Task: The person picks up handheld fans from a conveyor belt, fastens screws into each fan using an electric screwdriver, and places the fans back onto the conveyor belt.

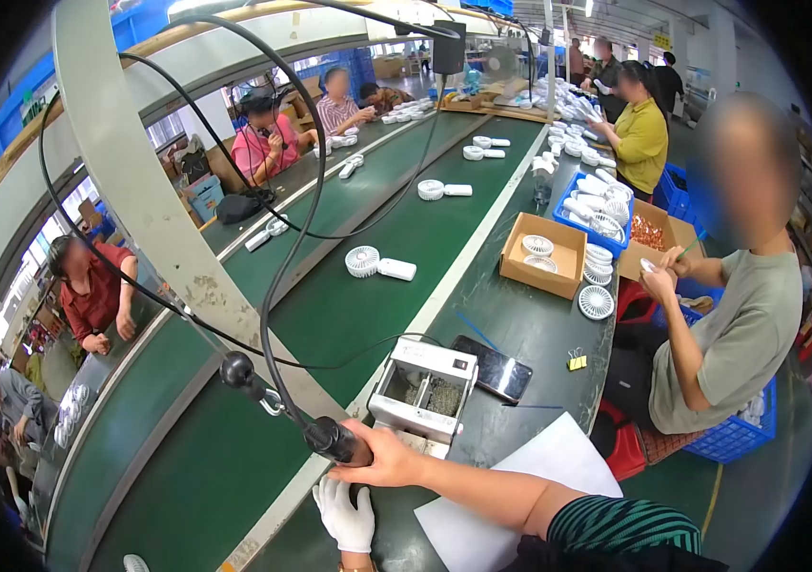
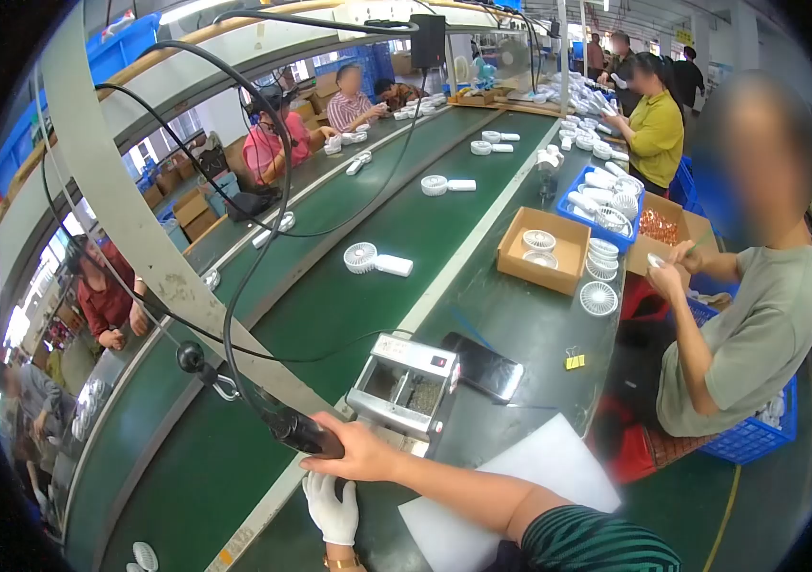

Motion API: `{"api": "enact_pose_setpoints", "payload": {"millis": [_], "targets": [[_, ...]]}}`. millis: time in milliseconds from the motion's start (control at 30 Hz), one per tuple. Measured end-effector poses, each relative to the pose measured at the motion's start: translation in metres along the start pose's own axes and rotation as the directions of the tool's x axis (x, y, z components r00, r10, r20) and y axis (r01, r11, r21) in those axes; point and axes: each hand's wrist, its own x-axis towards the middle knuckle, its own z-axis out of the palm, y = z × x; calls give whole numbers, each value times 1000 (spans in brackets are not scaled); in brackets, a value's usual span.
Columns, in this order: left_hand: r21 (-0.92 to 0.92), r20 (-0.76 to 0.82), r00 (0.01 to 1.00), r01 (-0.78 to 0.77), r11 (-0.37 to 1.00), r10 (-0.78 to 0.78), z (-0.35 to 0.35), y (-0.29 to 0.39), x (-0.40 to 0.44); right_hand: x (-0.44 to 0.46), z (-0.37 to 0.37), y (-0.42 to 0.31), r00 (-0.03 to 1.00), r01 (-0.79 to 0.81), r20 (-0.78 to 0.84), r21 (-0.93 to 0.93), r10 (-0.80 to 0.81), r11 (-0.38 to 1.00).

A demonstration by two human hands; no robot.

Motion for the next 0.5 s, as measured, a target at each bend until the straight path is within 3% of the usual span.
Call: {"api": "enact_pose_setpoints", "payload": {"millis": [500], "targets": [[42, -7, 1000, 6, 999, -6, 3, -4, -3, -1, 3, 1, 998, 3, -64, -5, -3, 1000]]}}
